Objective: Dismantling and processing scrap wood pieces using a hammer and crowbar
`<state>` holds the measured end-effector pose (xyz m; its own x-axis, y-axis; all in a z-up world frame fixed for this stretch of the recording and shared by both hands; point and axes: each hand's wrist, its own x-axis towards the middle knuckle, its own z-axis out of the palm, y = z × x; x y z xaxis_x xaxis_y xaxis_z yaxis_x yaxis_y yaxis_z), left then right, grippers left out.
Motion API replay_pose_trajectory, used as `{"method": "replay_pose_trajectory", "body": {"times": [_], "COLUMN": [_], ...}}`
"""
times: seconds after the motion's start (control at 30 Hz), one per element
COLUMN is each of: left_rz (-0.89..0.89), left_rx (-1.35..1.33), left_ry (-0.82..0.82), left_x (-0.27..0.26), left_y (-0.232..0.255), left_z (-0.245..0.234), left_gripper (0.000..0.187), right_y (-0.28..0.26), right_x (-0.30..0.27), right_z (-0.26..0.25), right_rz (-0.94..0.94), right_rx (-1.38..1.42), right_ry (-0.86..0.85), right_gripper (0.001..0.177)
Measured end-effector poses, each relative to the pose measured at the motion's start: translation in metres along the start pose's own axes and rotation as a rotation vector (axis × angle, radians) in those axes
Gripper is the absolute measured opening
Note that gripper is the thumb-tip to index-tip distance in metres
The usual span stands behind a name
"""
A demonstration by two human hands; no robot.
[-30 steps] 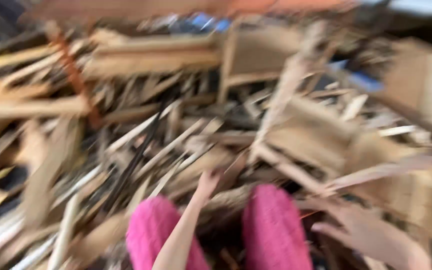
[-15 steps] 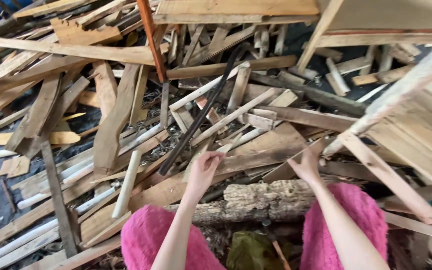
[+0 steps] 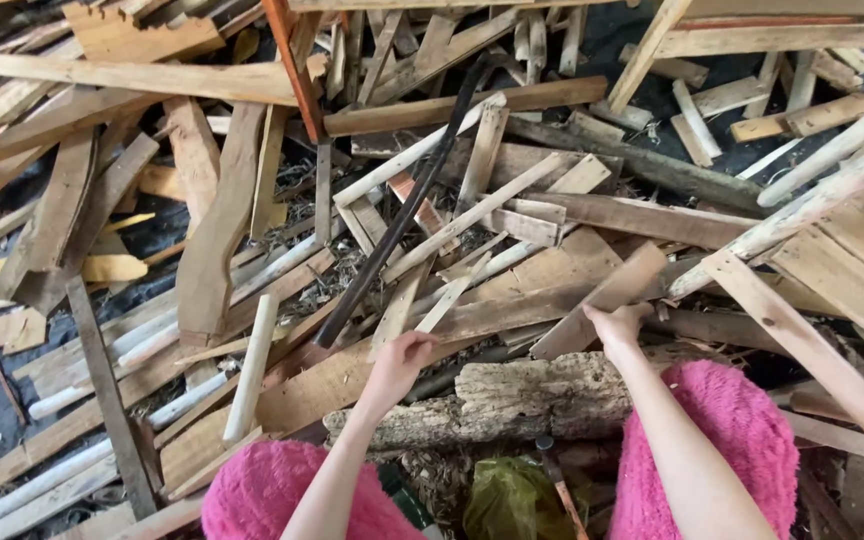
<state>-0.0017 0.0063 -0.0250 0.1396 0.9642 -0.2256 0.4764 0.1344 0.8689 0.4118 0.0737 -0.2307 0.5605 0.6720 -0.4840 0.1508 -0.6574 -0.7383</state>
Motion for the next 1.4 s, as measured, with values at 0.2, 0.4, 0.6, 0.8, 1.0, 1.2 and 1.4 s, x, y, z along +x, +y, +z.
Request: {"method": "replay_pose_trajectory", "body": {"times": [0.2,0.4,0.6,0.8,1.0,1.2,1.4], "left_rz": [0.098,0.116,-0.011,-0.03,-0.077,-0.083,-0.215], "left_rx": [0.038,-0.066,-0.528,-0.532,-0.603,-0.626,-1.046], "left_ry": [0.026,-0.074,-0.339,-0.37,-0.266,-0.4,-0.867], "left_x": [0.012,0.025,0.012,0.017,0.026,0.019,0.017], "left_y": [-0.008,-0.012,0.037,0.051,0.055,0.071,0.067], "left_z": [0.016,0.041,0.062,0.093,0.111,0.112,0.137], "left_gripper": [0.02,0.023,0.047,0.024,0.023,0.017,0.022], "right_y": [-0.041,-0.13,-0.087,-0.12,-0.118,-0.104,-0.143], "right_x": [-0.037,-0.117,-0.092,-0.154,-0.158,-0.162,-0.242], "right_z": [0.005,-0.025,-0.03,-0.042,-0.082,-0.093,-0.116], "right_rz": [-0.381,-0.552,-0.239,-0.41,-0.438,-0.403,-0.333], "right_rx": [-0.063,0.309,0.485,0.388,0.443,0.338,0.584], "right_ry": [-0.062,-0.236,-0.447,-0.664,-0.696,-0.611,-0.773], "right_gripper": [0.043,0.031,0.032,0.026,0.033,0.041,0.073]}}
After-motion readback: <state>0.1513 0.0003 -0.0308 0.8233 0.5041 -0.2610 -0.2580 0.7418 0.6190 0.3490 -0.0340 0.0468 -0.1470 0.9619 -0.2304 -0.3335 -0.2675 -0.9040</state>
